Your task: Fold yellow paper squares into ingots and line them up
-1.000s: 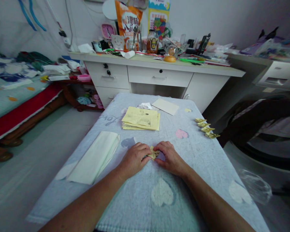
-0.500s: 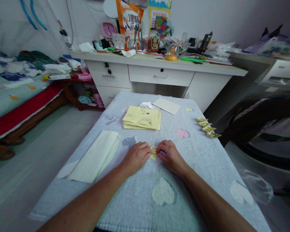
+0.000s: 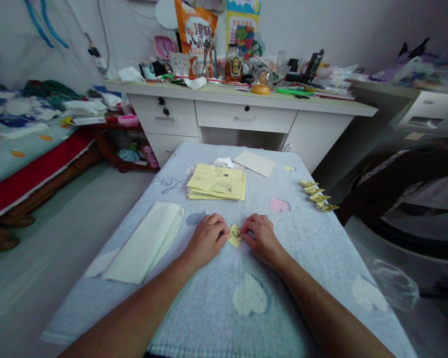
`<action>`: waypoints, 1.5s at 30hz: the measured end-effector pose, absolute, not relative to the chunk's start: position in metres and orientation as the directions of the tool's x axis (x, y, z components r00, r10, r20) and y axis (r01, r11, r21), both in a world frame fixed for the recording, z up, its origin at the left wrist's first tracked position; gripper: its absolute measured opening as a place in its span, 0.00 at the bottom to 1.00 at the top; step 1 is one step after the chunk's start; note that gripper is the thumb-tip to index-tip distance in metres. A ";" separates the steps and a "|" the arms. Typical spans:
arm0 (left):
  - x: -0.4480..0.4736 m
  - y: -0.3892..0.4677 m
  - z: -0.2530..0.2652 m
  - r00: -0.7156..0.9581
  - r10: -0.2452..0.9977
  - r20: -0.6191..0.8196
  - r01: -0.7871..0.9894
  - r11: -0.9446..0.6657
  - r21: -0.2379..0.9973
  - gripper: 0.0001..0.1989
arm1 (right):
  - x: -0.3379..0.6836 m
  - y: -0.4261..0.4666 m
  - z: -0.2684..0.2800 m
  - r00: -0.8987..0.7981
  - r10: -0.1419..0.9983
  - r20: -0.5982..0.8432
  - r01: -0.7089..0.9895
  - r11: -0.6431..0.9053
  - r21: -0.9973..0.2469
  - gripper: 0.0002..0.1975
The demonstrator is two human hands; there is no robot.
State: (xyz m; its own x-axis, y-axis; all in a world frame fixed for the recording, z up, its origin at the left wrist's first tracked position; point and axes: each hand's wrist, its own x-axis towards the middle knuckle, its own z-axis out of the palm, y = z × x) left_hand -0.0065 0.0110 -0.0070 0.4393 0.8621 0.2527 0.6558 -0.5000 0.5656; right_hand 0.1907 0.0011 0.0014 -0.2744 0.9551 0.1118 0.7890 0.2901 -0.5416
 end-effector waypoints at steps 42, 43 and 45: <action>0.001 0.013 -0.010 0.396 0.884 0.251 0.728 -0.468 0.500 0.03 | 0.181 0.000 0.001 -0.273 0.953 0.128 0.871 0.301 -0.388 0.06; 0.001 0.012 -0.010 0.394 0.885 0.249 0.735 -0.466 0.493 0.04 | 0.180 0.000 0.001 -0.266 0.956 0.127 0.876 0.295 -0.381 0.06; 0.001 0.012 -0.010 0.391 0.888 0.244 0.748 -0.461 0.477 0.05 | 0.179 0.000 0.001 -0.256 0.958 0.127 0.882 0.285 -0.375 0.06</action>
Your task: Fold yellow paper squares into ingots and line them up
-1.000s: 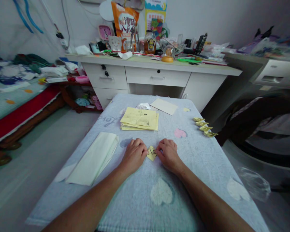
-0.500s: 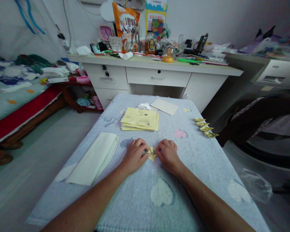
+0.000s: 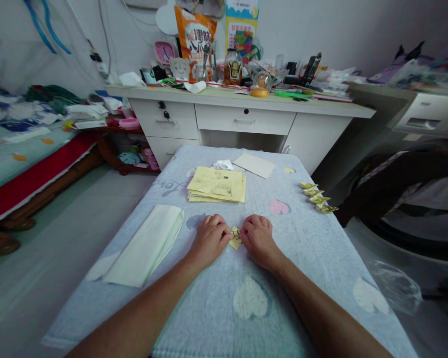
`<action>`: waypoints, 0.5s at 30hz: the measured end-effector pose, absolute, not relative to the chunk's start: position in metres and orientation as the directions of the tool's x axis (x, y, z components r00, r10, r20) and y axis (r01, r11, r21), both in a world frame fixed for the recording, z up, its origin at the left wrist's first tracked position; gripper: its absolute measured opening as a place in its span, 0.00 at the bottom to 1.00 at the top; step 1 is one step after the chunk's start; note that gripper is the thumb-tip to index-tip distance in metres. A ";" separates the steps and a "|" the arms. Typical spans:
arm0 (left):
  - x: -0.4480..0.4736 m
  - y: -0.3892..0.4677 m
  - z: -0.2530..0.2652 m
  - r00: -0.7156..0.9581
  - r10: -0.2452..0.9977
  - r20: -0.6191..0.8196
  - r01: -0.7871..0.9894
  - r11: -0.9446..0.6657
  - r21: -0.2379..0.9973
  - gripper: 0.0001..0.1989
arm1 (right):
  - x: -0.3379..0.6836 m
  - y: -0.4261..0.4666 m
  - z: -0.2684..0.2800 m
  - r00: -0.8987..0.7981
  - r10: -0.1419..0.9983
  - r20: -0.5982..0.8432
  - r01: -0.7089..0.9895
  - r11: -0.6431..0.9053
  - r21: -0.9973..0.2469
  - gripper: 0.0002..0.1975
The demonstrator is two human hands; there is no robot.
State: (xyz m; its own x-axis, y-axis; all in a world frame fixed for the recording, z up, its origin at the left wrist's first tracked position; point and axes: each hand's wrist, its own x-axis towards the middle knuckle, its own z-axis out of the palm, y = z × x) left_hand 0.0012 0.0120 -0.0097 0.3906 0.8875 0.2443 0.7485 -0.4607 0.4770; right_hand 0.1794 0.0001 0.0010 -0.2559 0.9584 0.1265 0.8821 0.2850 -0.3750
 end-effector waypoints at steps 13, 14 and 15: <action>0.002 0.011 -0.008 0.350 0.914 0.205 0.824 -0.405 0.396 0.07 | 0.180 0.005 -0.004 -0.216 0.972 0.092 0.906 0.235 -0.352 0.06; 0.003 0.010 -0.008 0.351 0.914 0.205 0.827 -0.405 0.390 0.07 | 0.180 0.005 -0.004 -0.217 0.972 0.088 0.908 0.234 -0.349 0.06; 0.003 0.010 -0.009 0.351 0.913 0.208 0.830 -0.406 0.382 0.07 | 0.180 0.005 -0.004 -0.217 0.972 0.086 0.909 0.234 -0.345 0.06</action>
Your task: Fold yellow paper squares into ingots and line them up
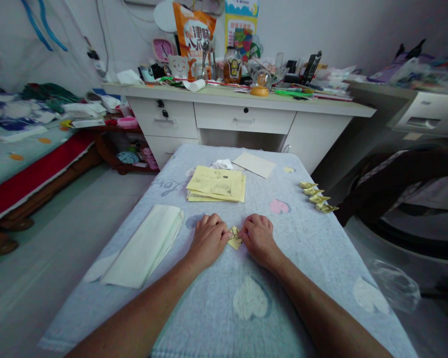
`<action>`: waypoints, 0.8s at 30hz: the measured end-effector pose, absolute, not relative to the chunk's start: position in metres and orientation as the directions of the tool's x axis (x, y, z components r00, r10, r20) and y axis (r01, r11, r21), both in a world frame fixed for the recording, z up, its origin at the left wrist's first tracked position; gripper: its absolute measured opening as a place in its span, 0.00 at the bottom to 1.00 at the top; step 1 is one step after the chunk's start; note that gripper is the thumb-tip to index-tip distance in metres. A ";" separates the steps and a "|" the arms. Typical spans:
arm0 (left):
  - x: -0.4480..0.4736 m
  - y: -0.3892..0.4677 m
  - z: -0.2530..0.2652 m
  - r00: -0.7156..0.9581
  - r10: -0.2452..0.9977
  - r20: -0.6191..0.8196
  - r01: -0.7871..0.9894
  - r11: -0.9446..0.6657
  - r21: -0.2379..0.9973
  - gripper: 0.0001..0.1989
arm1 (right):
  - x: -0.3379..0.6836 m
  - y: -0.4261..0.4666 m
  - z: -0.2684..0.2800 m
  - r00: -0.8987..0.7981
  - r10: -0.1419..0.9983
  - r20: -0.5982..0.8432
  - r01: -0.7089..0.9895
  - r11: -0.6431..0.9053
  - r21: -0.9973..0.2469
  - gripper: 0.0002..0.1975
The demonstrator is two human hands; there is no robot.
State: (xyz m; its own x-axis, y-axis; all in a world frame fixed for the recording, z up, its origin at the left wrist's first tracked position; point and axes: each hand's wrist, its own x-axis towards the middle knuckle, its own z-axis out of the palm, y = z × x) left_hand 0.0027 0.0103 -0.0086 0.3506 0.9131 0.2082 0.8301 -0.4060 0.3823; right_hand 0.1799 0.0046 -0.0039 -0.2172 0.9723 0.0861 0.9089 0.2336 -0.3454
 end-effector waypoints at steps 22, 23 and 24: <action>-0.011 0.020 -0.001 0.347 0.898 0.271 0.615 -0.436 0.657 0.07 | 0.177 0.005 -0.003 -0.200 0.976 0.082 0.926 0.216 -0.309 0.07; -0.010 0.020 0.000 0.359 0.889 0.283 0.585 -0.451 0.675 0.09 | 0.177 0.005 -0.002 -0.201 0.976 0.085 0.926 0.218 -0.308 0.07; -0.009 0.020 0.000 0.374 0.880 0.291 0.566 -0.466 0.680 0.10 | 0.177 0.005 -0.002 -0.201 0.976 0.087 0.926 0.218 -0.307 0.08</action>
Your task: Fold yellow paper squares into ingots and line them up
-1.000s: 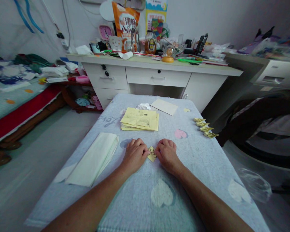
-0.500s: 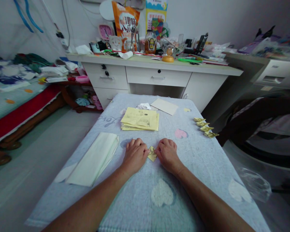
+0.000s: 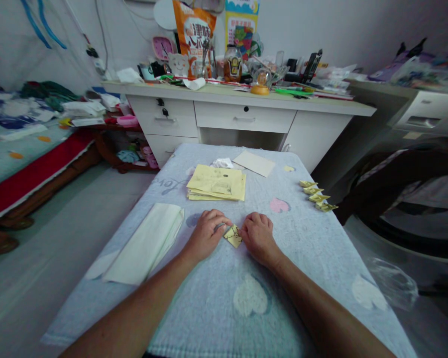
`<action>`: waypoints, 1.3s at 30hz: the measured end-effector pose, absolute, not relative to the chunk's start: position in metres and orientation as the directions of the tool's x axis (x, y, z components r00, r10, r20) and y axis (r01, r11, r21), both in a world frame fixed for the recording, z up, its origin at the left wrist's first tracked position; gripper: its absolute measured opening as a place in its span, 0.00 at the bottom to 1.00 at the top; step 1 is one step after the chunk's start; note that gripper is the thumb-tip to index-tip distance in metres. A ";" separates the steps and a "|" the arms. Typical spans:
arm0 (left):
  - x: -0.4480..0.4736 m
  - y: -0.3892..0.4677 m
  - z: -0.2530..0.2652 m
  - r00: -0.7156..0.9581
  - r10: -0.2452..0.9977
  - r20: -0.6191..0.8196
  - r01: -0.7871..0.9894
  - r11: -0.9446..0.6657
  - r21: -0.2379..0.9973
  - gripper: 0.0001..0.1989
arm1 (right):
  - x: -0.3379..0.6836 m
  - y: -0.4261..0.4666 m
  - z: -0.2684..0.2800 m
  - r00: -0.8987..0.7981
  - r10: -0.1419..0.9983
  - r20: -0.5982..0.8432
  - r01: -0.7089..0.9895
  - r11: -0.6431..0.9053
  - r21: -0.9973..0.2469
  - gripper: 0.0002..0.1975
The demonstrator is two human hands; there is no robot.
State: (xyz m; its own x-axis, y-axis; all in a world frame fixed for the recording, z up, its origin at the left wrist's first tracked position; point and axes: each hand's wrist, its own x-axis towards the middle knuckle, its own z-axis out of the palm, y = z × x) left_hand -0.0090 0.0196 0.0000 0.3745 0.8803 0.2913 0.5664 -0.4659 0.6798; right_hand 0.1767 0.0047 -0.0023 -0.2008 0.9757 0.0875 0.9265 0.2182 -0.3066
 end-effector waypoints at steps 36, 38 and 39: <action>0.000 0.022 -0.013 0.443 0.867 0.228 0.708 -0.495 0.503 0.11 | 0.189 -0.001 -0.001 -0.111 0.981 0.158 0.937 0.156 -0.312 0.14; 0.000 0.022 -0.013 0.441 0.868 0.226 0.710 -0.492 0.504 0.11 | 0.192 0.000 -0.002 -0.103 0.982 0.158 0.936 0.149 -0.318 0.14; 0.000 0.022 -0.013 0.441 0.869 0.225 0.710 -0.491 0.505 0.11 | 0.193 0.000 -0.003 -0.104 0.982 0.160 0.934 0.151 -0.323 0.14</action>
